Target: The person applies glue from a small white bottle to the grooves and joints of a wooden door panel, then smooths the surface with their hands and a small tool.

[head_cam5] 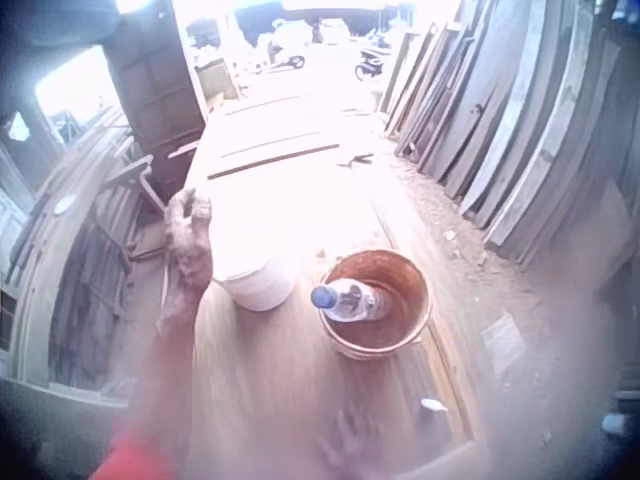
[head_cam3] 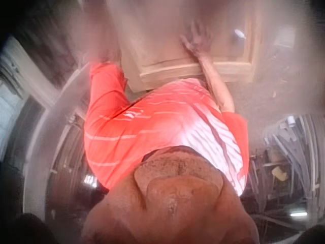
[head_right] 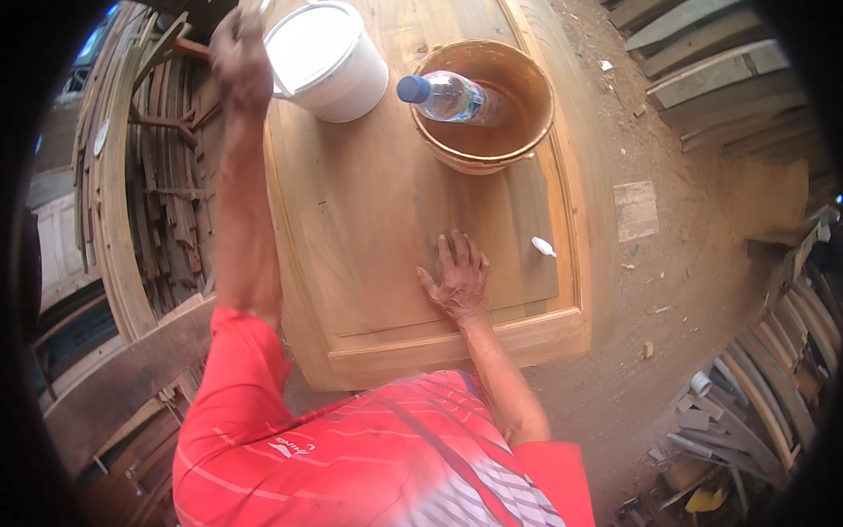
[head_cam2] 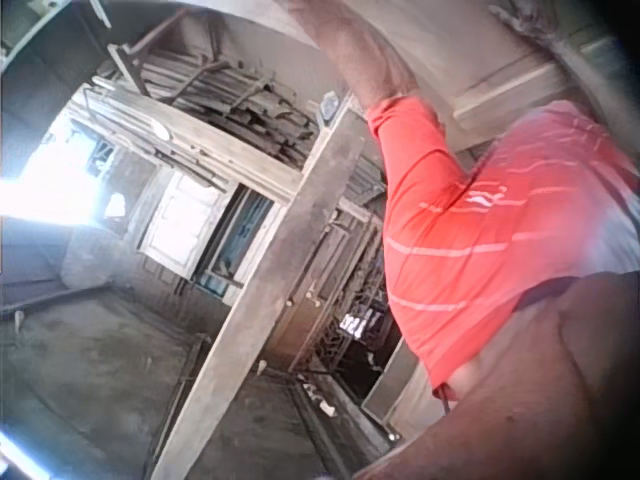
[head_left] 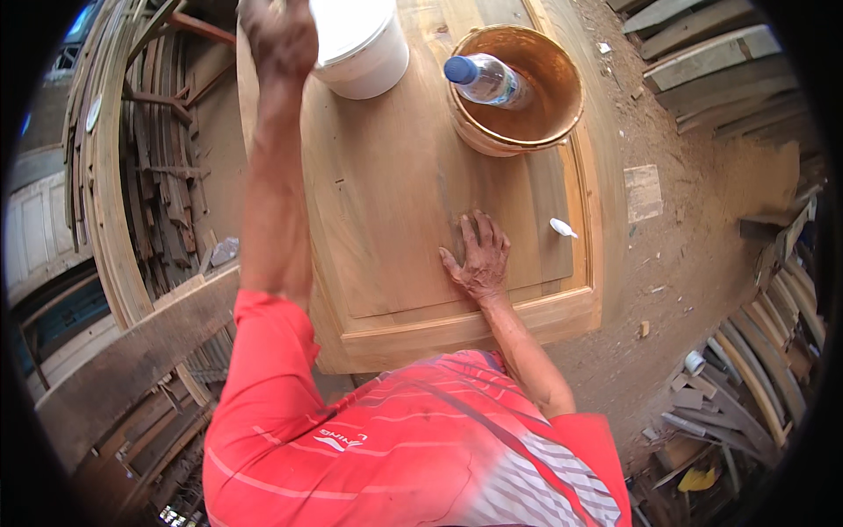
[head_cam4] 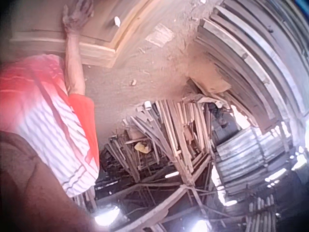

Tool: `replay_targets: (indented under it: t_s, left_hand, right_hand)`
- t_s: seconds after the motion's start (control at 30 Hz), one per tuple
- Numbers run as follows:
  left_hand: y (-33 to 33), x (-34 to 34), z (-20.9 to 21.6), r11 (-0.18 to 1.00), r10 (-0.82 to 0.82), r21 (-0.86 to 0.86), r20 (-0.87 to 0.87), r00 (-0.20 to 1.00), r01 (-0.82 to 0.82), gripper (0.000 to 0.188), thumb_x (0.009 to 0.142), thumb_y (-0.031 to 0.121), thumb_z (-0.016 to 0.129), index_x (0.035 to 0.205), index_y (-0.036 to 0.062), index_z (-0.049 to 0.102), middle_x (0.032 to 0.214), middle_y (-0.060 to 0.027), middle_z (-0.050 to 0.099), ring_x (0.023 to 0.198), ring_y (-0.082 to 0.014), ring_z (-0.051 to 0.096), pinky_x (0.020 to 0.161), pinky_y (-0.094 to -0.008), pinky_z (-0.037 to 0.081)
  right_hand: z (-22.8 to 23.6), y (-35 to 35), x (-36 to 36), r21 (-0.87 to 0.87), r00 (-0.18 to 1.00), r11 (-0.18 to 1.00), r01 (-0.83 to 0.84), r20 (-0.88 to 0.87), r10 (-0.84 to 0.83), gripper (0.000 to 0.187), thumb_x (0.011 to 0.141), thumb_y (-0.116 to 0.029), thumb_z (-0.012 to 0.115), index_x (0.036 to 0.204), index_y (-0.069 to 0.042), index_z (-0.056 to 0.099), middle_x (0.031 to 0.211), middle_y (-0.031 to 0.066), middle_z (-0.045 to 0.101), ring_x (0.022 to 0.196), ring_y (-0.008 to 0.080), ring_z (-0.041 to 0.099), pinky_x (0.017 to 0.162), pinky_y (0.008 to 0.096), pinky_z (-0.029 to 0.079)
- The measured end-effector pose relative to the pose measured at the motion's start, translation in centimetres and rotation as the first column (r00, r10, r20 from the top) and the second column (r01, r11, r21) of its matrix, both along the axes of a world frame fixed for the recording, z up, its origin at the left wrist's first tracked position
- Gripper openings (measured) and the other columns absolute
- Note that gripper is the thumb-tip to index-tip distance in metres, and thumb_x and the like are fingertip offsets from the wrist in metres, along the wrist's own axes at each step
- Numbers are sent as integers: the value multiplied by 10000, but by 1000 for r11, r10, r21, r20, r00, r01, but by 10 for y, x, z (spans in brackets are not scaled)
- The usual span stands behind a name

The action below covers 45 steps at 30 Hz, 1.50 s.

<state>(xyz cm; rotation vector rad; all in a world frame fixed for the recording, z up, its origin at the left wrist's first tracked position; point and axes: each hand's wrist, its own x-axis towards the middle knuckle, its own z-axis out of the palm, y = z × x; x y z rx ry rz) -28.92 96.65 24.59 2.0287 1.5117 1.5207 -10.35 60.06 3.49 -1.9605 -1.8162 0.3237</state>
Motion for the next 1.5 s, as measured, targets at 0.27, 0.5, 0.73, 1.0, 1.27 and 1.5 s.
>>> replay_targets:
  t_s: [0.27, 0.5, 0.73, 1.0, 1.27, 1.5]
  left_hand:
    - [-198, 120, -62, 677, -117, -617, 447, 887, 401, 906, 927, 461, 735, 1527, -73, 316, 1139, -176, 618, 1050, -251, 608, 941, -400, 505]
    - [-171, 134, -85, 820, -37, -527, 341, 939, 223, 637, 919, 243, 640, 1368, -150, 414, 1119, -266, 675, 976, -301, 703, 878, -407, 568]
    - [-205, 136, -61, 645, 130, -730, 395, 910, 225, 466, 828, 195, 589, 1192, -93, 555, 770, -179, 695, 597, -244, 700, 616, -395, 592]
    - [-291, 90, -43, 586, 229, -767, 465, 855, 260, 586, 894, 138, 578, 1439, -47, 466, 789, -87, 652, 635, -143, 642, 555, -305, 556]
    - [-380, 56, -68, 697, 319, -650, 660, 680, 304, 563, 1001, 264, 625, 1451, -47, 493, 908, -101, 704, 808, -144, 665, 783, -328, 571]
    - [-524, -15, -159, 524, 621, -703, -71, 780, -481, 528, 953, 260, 688, 1375, -33, 564, 915, -154, 701, 856, -318, 674, 818, -423, 539]
  right_hand:
    - [-7, 0, 0, -10, 997, 998, -68, -25, 68, 719, 816, -462, 774, 1401, -102, 565, 1485, 140, 472, 1374, 347, 431, 1086, 514, 346]
    - [-4, 0, 1, 31, 993, 993, -110, -27, 111, 768, 810, -468, 782, 1429, -93, 525, 1471, 150, 468, 1388, 368, 407, 1099, 544, 345]
    - [7, -9, 51, 228, 914, 922, -313, -191, 358, 523, 846, -304, 802, 1265, -53, 616, 1334, 163, 562, 1264, 358, 534, 980, 506, 468]
    - [183, 44, 96, 500, 768, 840, -213, -445, 460, 154, 951, -47, 674, 1094, 1, 643, 1005, 174, 671, 818, 283, 689, 700, 361, 556]
    - [180, 121, 56, -294, 424, 330, -897, -365, 829, 283, 1030, -146, 488, 1225, 11, 619, 1098, 225, 693, 1029, 406, 668, 924, 453, 517]
    - [132, 143, 60, -522, 389, 297, -800, -73, 918, 276, 978, -147, 510, 1168, 38, 585, 1108, 269, 665, 1084, 442, 638, 930, 474, 516]
